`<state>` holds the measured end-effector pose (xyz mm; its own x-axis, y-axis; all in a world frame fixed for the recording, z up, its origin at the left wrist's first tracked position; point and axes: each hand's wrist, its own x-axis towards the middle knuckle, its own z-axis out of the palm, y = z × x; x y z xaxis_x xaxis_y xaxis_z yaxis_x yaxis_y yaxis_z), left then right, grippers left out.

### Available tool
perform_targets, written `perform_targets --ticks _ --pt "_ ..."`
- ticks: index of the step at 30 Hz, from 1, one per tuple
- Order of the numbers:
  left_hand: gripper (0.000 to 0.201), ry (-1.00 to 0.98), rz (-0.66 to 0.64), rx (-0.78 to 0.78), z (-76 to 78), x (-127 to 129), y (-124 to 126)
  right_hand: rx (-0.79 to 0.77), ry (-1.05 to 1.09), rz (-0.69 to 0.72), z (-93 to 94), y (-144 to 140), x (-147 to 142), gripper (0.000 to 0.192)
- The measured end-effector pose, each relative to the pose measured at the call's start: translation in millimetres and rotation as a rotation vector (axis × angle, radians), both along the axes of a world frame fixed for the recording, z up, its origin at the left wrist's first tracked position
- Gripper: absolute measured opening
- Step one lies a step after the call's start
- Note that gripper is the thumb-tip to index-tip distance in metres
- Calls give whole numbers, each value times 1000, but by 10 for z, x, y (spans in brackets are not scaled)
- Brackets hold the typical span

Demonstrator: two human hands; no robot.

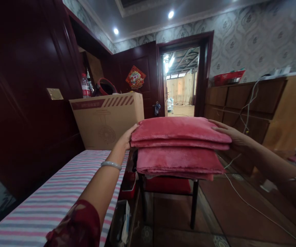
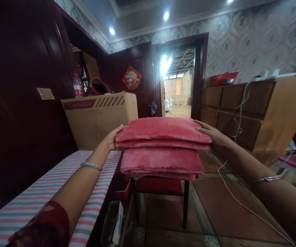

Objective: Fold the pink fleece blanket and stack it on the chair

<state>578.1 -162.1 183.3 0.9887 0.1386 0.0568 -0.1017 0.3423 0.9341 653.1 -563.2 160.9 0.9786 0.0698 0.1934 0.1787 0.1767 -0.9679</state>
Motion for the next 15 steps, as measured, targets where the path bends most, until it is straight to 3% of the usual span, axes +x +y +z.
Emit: perform_targets --ticks 8,15 --pt "51 10 -13 53 61 -98 -81 -1 69 -3 92 26 -44 47" --pt "27 63 42 39 62 -122 -38 4 16 92 6 -36 15 38"
